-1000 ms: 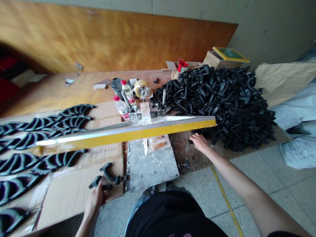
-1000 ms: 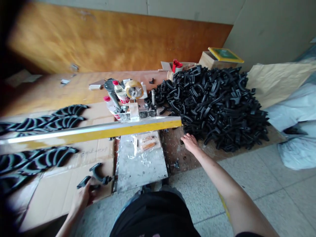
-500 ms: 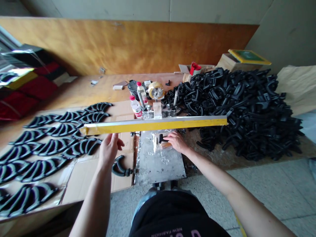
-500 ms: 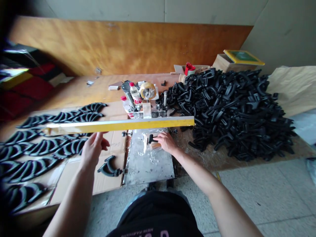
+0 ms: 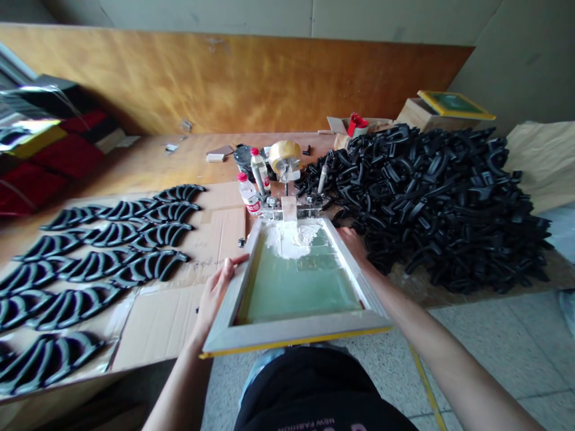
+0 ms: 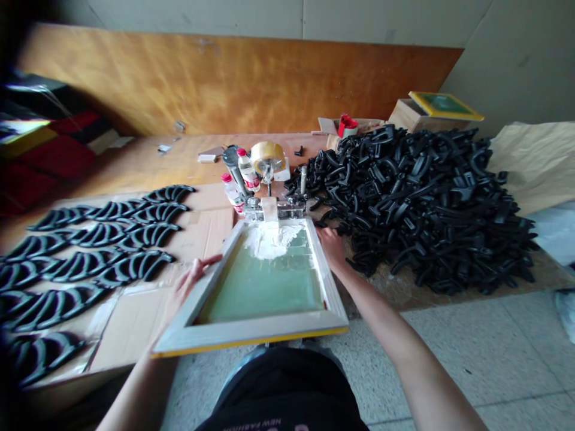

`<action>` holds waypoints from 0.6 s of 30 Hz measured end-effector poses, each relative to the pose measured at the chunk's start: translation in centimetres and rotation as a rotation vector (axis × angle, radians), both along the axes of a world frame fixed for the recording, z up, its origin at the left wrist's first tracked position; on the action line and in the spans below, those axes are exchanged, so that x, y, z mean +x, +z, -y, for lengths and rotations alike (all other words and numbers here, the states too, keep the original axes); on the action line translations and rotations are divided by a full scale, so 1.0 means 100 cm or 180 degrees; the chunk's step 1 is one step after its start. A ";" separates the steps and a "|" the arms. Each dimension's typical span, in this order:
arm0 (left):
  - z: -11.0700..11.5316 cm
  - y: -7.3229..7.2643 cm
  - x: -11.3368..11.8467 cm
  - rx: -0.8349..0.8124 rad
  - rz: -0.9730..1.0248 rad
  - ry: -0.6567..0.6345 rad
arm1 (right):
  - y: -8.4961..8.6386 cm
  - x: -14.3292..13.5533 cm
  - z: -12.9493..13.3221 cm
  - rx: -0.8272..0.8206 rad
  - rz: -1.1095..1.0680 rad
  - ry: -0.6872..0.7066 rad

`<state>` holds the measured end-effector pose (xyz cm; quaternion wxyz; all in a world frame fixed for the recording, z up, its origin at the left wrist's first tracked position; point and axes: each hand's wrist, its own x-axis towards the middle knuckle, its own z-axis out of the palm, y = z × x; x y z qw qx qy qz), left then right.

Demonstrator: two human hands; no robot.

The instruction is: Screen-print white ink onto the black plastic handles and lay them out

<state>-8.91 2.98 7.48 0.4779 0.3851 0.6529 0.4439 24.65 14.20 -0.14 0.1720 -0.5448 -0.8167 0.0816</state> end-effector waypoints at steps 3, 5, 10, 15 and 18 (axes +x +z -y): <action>0.015 -0.037 -0.004 -0.0327 -0.0198 -0.0290 | 0.022 -0.012 -0.029 0.0309 -0.0371 -0.0297; 0.018 -0.063 -0.003 -0.0483 -0.0304 -0.0348 | 0.034 -0.043 -0.045 0.0531 -0.0515 0.0063; 0.016 -0.104 -0.002 -0.0546 -0.0524 -0.0394 | 0.032 -0.113 -0.057 0.0334 0.0172 0.0799; 0.017 -0.109 -0.004 -0.0612 -0.0490 -0.0343 | 0.016 -0.096 -0.022 0.0038 0.0472 0.1413; 0.018 -0.109 -0.002 -0.0602 -0.0440 -0.0299 | 0.024 -0.074 -0.005 0.0015 0.0419 0.2193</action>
